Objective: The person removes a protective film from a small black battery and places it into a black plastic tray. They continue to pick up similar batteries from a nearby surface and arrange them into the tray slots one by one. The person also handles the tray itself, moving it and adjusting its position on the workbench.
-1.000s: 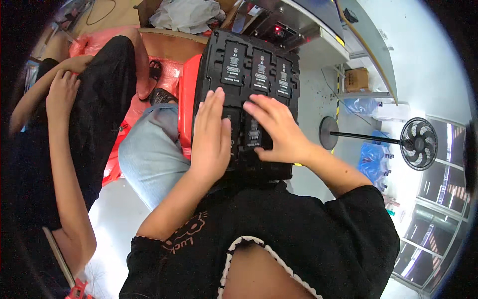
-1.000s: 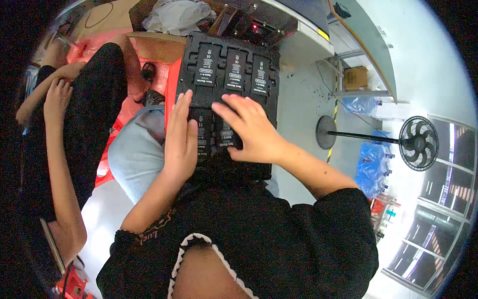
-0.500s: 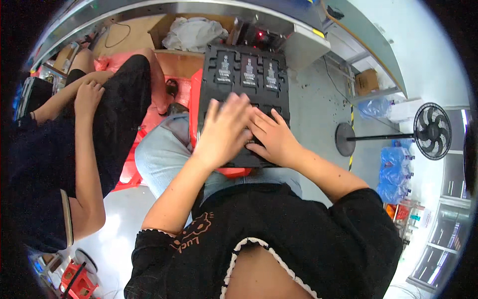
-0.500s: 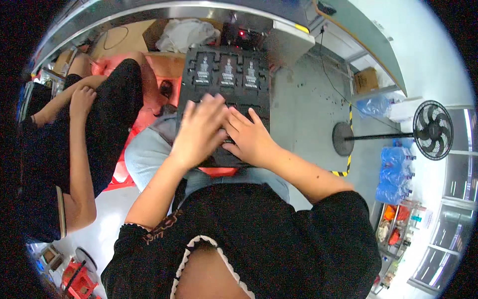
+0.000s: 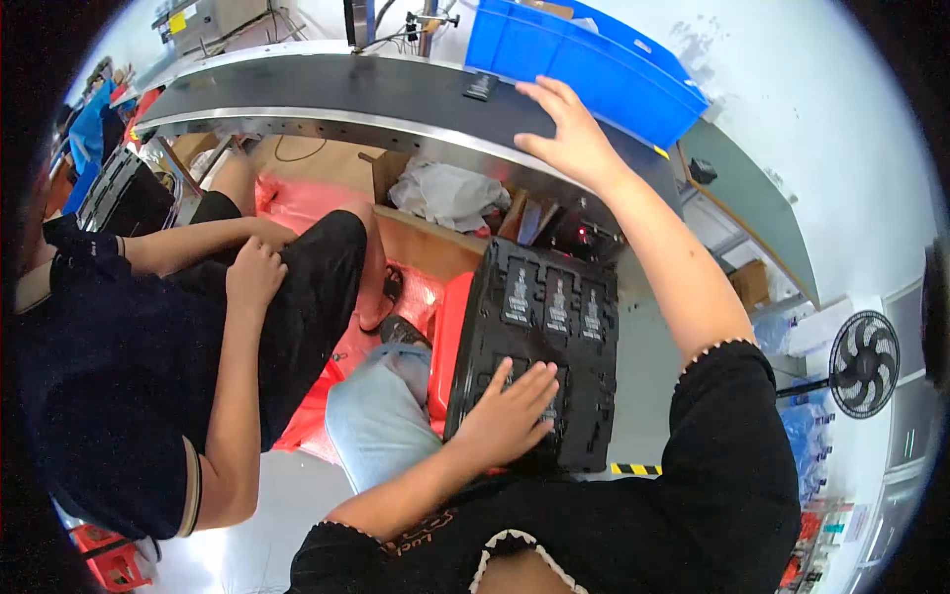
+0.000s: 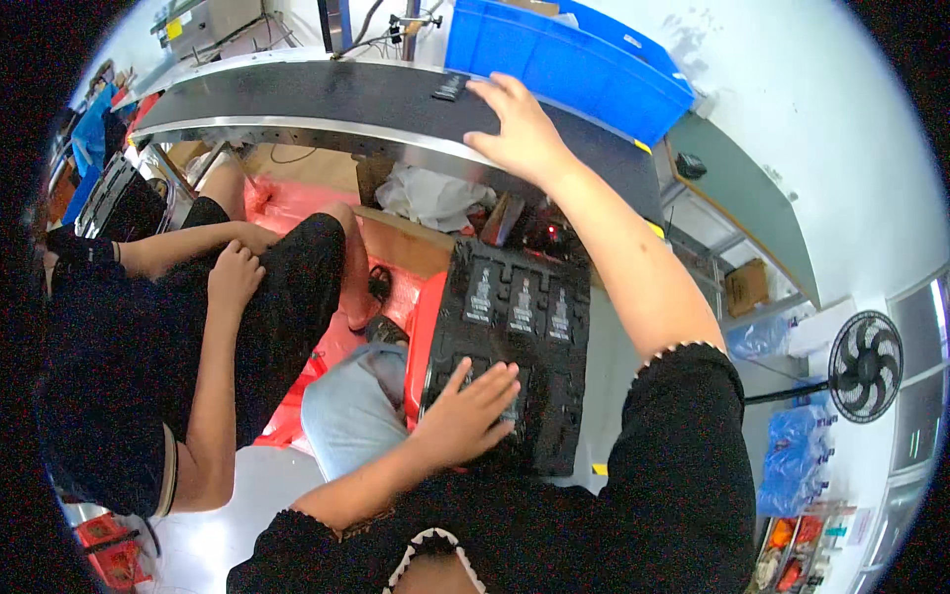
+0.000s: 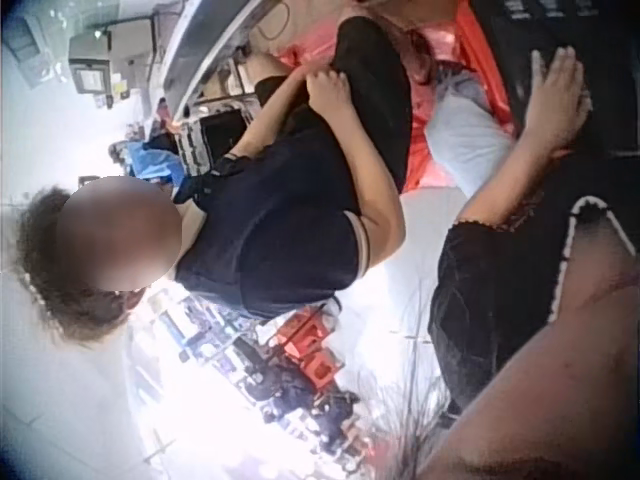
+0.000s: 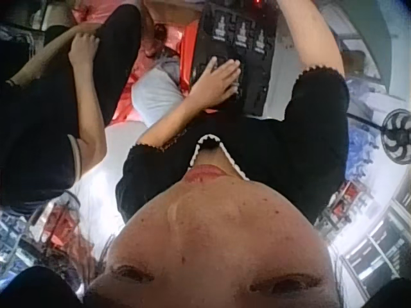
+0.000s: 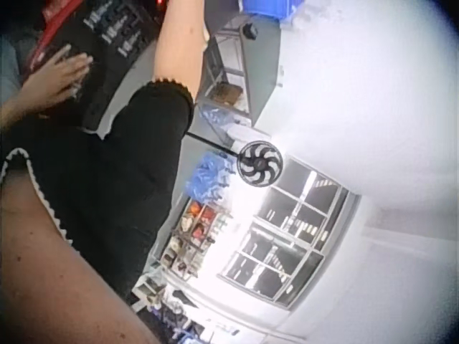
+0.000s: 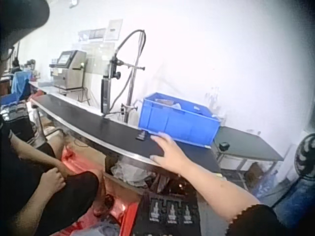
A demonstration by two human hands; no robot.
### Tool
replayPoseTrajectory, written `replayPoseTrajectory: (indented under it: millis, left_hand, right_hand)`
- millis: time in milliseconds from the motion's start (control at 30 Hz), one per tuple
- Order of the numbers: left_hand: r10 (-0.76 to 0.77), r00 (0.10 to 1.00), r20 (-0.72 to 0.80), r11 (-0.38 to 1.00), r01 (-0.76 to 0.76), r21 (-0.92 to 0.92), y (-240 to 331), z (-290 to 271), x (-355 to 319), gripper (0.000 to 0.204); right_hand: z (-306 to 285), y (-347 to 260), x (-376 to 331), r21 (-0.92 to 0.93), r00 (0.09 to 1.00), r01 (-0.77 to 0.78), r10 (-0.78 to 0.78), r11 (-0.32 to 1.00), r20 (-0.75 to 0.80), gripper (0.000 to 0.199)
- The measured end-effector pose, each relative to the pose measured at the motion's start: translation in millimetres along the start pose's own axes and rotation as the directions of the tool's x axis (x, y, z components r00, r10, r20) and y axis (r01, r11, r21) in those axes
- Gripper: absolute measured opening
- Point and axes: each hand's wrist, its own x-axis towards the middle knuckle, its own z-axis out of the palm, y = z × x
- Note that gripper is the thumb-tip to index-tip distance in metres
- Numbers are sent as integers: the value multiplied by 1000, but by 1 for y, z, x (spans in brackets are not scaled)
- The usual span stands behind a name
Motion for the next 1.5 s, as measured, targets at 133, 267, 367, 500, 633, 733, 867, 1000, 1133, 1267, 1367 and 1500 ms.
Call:
replayPoseTrajectory:
  millis: [133, 267, 367, 500, 633, 733, 867, 1000, 1133, 1267, 1367, 1500]
  left_hand:
    - [-5, 1000, 24, 1000, 5, 12, 0, 3, -4, 59]
    - [12, 998, -62, 997, -17, -77, -5, 32, -8, 58]
    - [19, 994, -108, 998, -25, -55, -7, 36, -11, 60]
    - [10, 1000, -29, 999, -12, -39, 0, 26, -4, 59]
    - [-26, 995, 99, 1000, 27, -8, -4, -3, 5, 58]
    - [-43, 998, 44, 994, 47, -96, -8, -3, 3, 55]
    - [-83, 995, -49, 985, 75, -156, -8, -4, 4, 48]
    - [-125, 969, -213, 966, 70, -248, -9, -1, 5, 36]
    - [-135, 963, -233, 978, 92, -189, -4, 0, 5, 31]
    - [-115, 964, -242, 990, 90, -112, -4, 4, 3, 28]
    - [-86, 933, -350, 995, 96, 11, -1, 0, 1, 26]
    - [-202, 757, -622, 970, 242, -21, -3, -7, -3, 32]
  right_hand:
    - [44, 69, 84, -240, 970, -174, 208, 955, 124, 95]
    - [62, 153, 125, -184, 893, -274, 320, 944, 317, 115]
    - [51, 142, 116, -84, 695, -490, 447, 868, 564, 97]
    - [26, 161, 103, -443, 742, -373, 549, 815, 386, 104]
    - [13, 164, 50, -310, 962, -173, 93, 935, -256, 60]
    - [-9, 59, -10, 362, 909, -255, 350, 897, -226, 37]
    - [-52, -8, -124, 420, 880, -474, 426, 774, 208, 35]
    - [-57, -44, -234, 446, 632, -750, 331, 488, 701, 35]
    - [-25, -58, -304, 357, 585, -799, 485, 485, 650, 31]
    - [-7, -84, -327, -67, 929, -327, 334, 943, 158, 36]
    - [-1, -103, -340, -143, 945, -322, 306, 936, -118, 39]
    - [25, -133, -376, -172, 969, -241, 226, 955, -102, 39]
